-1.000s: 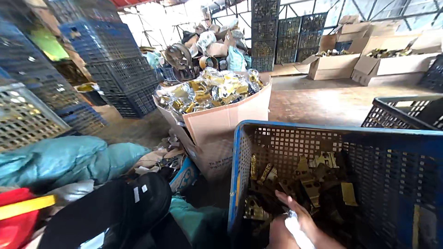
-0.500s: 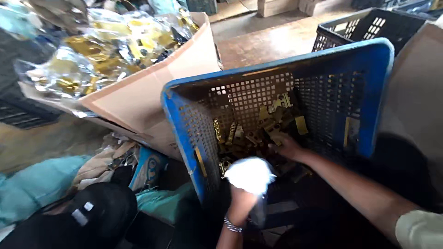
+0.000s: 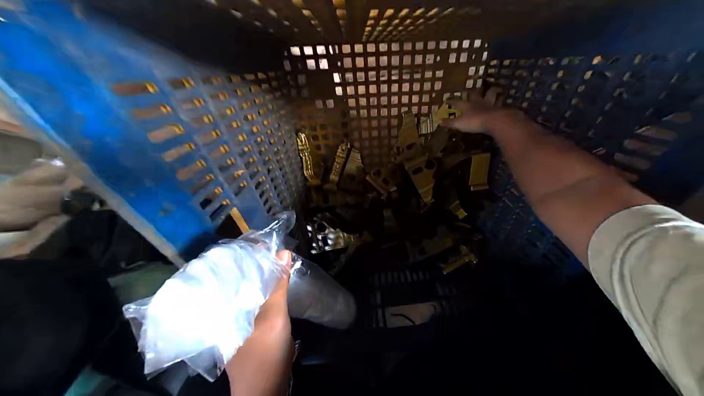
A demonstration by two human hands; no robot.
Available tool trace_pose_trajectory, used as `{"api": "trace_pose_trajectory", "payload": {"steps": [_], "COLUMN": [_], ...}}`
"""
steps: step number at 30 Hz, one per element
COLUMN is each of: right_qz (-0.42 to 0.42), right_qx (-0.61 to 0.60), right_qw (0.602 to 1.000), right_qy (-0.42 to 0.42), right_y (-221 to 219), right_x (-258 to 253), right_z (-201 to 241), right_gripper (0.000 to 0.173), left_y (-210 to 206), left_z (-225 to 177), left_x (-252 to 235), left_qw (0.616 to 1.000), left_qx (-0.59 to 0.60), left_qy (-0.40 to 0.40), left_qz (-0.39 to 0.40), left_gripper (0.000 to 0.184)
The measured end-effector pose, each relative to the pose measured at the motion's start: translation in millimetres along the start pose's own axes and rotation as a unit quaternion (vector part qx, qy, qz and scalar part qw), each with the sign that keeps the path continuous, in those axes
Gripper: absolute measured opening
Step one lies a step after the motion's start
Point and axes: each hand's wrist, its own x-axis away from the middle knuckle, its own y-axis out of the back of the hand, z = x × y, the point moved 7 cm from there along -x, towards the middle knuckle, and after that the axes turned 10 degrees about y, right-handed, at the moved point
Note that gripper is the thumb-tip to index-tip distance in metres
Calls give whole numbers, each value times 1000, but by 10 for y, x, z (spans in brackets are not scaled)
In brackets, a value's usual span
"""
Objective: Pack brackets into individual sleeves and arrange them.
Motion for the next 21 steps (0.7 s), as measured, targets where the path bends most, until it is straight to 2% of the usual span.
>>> {"api": "trace_pose_trajectory", "payload": {"steps": [4, 8, 9, 11, 13, 14, 15, 17, 19, 21], "right_qz": [37, 36, 55, 139, 236, 263, 259, 176, 94, 63], "right_qx": [4, 4, 25, 37, 36, 36, 10, -84, -221, -358], "right_qw": [999, 997, 995, 987, 969, 960, 957, 964, 963, 930], "right_qy": [-29, 61, 78, 76, 68, 93, 134, 181, 120, 50], "right_y": [-460, -791, -886, -1067, -1052, -965, -848, -559, -330, -348], "right_x": [321, 887, 1032, 1317, 1502, 1547, 1546, 1398, 1095, 761], "right_z": [183, 412, 479, 619, 766, 834, 881, 848, 647, 370], "right_gripper": [87, 74, 71, 76, 86, 80, 66, 42, 36, 37], "left_y": [-16, -28, -76, -152, -124, -97, -102, -42, -1, -32], "left_z": [44, 110, 61, -57, -26, 0, -26, 38, 120, 107], "left_x": [25, -16, 33, 133, 106, 74, 64, 8, -23, -8], "left_qw": [1000, 997, 998, 1000, 999, 999, 999, 999, 999, 999], "left_qx": [-10, -33, -23, -7, -6, -13, 6, 9, -6, -7], "left_qy": [4, -29, -18, 22, 9, -10, -22, -31, -9, 10], "left_qz": [13, 62, 56, 21, 33, 45, 30, 36, 42, 44], "left_gripper": [37, 30, 27, 31, 29, 28, 30, 31, 31, 35]}}
